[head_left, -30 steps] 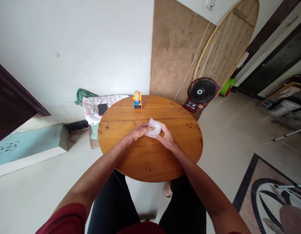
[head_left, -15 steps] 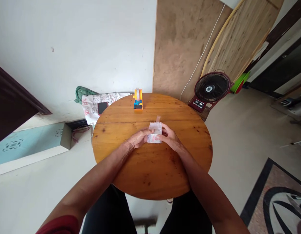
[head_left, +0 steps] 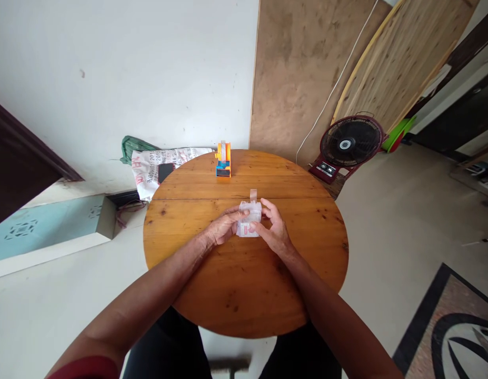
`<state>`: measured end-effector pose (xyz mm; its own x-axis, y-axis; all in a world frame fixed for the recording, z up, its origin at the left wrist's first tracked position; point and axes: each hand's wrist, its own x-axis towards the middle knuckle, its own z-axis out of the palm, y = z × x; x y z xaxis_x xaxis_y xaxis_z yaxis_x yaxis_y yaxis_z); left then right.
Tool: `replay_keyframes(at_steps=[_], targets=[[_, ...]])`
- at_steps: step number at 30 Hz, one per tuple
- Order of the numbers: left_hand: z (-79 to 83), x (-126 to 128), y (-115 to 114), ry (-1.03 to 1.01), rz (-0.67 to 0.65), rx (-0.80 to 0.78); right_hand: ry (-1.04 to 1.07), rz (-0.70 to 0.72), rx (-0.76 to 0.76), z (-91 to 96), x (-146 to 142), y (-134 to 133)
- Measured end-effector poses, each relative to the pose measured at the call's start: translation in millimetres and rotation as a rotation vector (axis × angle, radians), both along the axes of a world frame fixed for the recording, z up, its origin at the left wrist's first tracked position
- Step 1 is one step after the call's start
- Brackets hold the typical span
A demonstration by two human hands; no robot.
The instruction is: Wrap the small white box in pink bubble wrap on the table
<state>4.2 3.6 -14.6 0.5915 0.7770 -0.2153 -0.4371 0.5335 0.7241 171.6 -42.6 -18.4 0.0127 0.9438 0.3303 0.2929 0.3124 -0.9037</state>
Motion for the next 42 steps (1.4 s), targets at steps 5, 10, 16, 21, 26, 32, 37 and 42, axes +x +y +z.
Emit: replay_keyframes(at_steps=[5,10,16,21,26,32,37,42], targets=[[3.3,1,-3,-0.016,0.049,0.005,-0.028,-0.033,0.004,1.7,-3,-2],[7.9,-6,-2,-0.079,-0.042,0.057,-0.021,-0.037,0.036,3.6,-1,-2],[10.3,-10,-3,-0.075,-0.056,0.088,-0.132,-0.104,0.139,7.2,1,-5],[9.7,-6,-5,-0.048,-0.038,0.096,-0.454,-0.248,0.413,6.1,1,-9],[9.6,-3,-5,-0.034,-0.025,0.108,-0.577,-0.283,0.533,6.7,1,-9],[11.0,-2,-7,-0.053,-0.019,0.108,-0.539,-0.277,0.482,6.8,1,-9],[13.5,-2,-8,-0.080,-0.018,0.100,-0.503,-0.276,0.485,4.4,1,-9],[13.3,-3,-8,-0.087,-0.033,0.104,-0.463,-0.237,0.541,7.5,0,-9]])
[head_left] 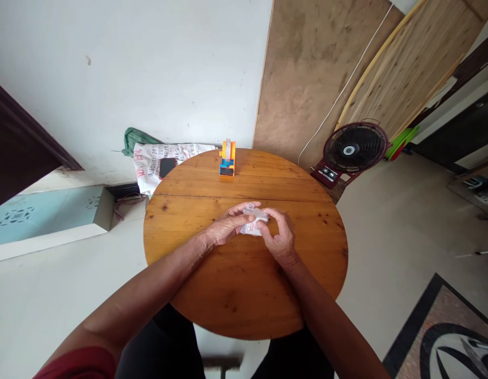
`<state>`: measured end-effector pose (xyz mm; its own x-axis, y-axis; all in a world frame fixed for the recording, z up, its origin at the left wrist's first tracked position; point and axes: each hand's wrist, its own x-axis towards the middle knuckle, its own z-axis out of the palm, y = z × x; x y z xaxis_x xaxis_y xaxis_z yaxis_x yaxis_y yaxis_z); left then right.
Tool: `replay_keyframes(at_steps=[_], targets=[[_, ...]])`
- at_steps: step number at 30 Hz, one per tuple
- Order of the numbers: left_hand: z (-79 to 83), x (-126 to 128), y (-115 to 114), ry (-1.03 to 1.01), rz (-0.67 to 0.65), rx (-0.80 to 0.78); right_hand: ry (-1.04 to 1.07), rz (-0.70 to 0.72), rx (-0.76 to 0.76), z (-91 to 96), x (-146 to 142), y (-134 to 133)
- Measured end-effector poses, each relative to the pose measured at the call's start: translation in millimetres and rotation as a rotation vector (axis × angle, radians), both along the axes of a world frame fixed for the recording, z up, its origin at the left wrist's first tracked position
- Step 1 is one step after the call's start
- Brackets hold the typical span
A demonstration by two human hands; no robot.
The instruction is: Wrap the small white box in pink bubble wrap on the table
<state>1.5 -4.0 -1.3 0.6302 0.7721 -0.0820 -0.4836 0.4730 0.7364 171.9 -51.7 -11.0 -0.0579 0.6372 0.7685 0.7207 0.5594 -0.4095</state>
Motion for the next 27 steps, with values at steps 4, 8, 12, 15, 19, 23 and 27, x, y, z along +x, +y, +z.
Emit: replay_keyframes(at_steps=[4,8,12,15,19,23,27], targets=[[-1.4,-0.8,0.5,0.016,0.005,0.011,0.010,0.024,-0.007,1.5,-0.6,-0.2],[-0.8,-1.9,-0.3,0.020,0.012,0.035,0.042,0.044,-0.028,1.7,-1.1,-0.9],[0.0,-4.0,-0.1,0.039,0.002,0.071,0.056,0.075,-0.010,2.5,-0.9,-2.9],[0.3,-5.2,0.6,0.061,0.008,0.103,0.044,0.064,-0.037,2.8,-0.5,-4.4],[1.7,-4.6,0.4,0.063,0.025,0.111,0.003,0.048,-0.027,3.7,-0.8,-5.4],[2.0,-4.9,1.6,0.057,0.020,0.107,-0.001,0.074,-0.017,6.0,-2.5,-6.0],[-1.1,-8.9,4.9,0.076,-0.036,0.114,0.007,0.058,-0.063,6.4,-3.5,-5.7]])
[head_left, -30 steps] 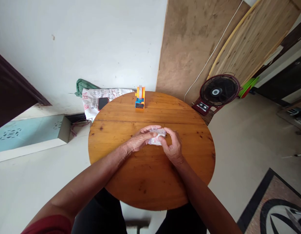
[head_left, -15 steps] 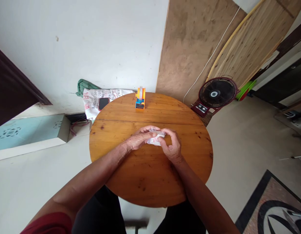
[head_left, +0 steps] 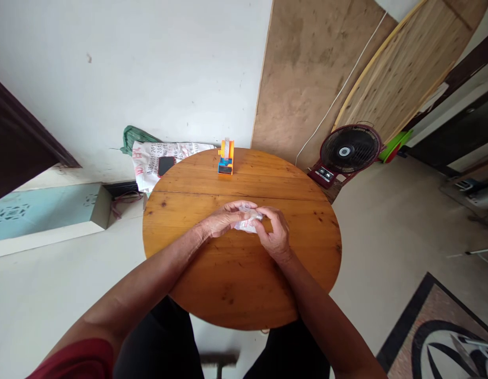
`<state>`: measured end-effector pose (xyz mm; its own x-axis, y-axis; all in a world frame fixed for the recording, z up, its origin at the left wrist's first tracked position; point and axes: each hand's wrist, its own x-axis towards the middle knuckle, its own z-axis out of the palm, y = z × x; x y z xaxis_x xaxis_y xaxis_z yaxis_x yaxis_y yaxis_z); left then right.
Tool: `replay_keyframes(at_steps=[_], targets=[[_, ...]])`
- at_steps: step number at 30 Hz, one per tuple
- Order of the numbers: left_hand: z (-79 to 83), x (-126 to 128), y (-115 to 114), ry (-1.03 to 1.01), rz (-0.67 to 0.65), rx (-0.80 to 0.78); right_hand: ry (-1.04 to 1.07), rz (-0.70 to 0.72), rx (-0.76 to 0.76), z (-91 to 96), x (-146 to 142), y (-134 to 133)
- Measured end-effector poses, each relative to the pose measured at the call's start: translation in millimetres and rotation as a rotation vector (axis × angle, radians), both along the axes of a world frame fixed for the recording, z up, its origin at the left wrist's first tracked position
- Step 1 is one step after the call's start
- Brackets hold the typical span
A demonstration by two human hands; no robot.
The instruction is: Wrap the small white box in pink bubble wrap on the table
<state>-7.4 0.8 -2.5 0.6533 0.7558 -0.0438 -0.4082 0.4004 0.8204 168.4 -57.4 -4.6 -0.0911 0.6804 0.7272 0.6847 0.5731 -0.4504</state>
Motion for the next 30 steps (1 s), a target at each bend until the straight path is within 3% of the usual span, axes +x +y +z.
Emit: replay_keyframes(at_steps=[4,14,20,30], targets=[[-2.2,-2.1,0.4,0.032,-0.068,0.043,0.013,-0.004,-0.002,-2.9,1.5,1.1],[-2.5,4.6,-2.7,0.066,0.008,-0.008,-0.031,-0.043,0.068,-4.2,1.7,-0.3],[-1.1,4.9,-1.9,0.090,-0.013,0.013,0.007,-0.024,0.038,-6.8,1.9,0.2],[-6.6,5.5,1.0,0.116,-0.016,0.025,-0.003,-0.052,0.134,-5.4,0.1,-0.3]])
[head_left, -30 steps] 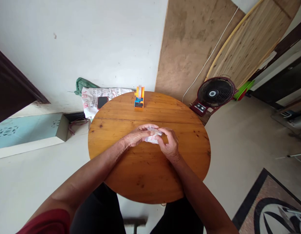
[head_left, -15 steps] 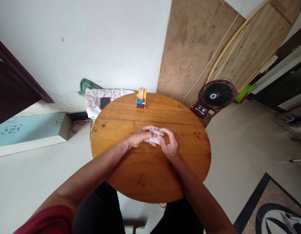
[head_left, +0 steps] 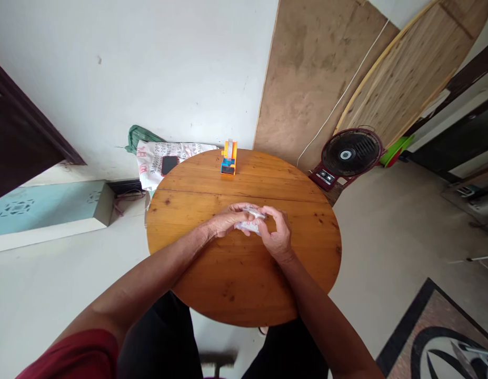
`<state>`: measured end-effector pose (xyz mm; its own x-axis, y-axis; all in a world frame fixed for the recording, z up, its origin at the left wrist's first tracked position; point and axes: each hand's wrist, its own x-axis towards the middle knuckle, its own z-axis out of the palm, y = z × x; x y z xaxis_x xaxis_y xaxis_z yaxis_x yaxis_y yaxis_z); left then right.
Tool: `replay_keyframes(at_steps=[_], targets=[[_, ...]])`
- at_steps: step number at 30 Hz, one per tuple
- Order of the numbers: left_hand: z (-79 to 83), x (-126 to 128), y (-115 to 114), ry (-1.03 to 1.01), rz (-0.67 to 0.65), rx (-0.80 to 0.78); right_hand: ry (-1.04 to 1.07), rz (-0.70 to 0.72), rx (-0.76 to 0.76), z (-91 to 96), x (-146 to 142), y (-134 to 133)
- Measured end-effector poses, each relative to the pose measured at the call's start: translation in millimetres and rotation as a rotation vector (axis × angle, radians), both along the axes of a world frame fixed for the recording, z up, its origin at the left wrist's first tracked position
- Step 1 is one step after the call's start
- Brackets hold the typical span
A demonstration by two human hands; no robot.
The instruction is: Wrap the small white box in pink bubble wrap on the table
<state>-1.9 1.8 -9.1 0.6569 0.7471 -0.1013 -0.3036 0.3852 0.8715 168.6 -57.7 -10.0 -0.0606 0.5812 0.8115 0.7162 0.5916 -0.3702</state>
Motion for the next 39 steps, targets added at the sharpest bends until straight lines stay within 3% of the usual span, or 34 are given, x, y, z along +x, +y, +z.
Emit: replay_keyframes(at_steps=[9,26,39], targets=[[2.3,-1,1,0.057,0.054,0.016,-0.055,0.009,0.006,11.1,6,-2],[-9.6,2,0,0.056,-0.004,0.131,-0.139,-0.061,0.062,14.7,9,-1],[-1.3,1,1,0.020,0.054,0.085,-0.116,0.011,0.012,12.0,3,-2]])
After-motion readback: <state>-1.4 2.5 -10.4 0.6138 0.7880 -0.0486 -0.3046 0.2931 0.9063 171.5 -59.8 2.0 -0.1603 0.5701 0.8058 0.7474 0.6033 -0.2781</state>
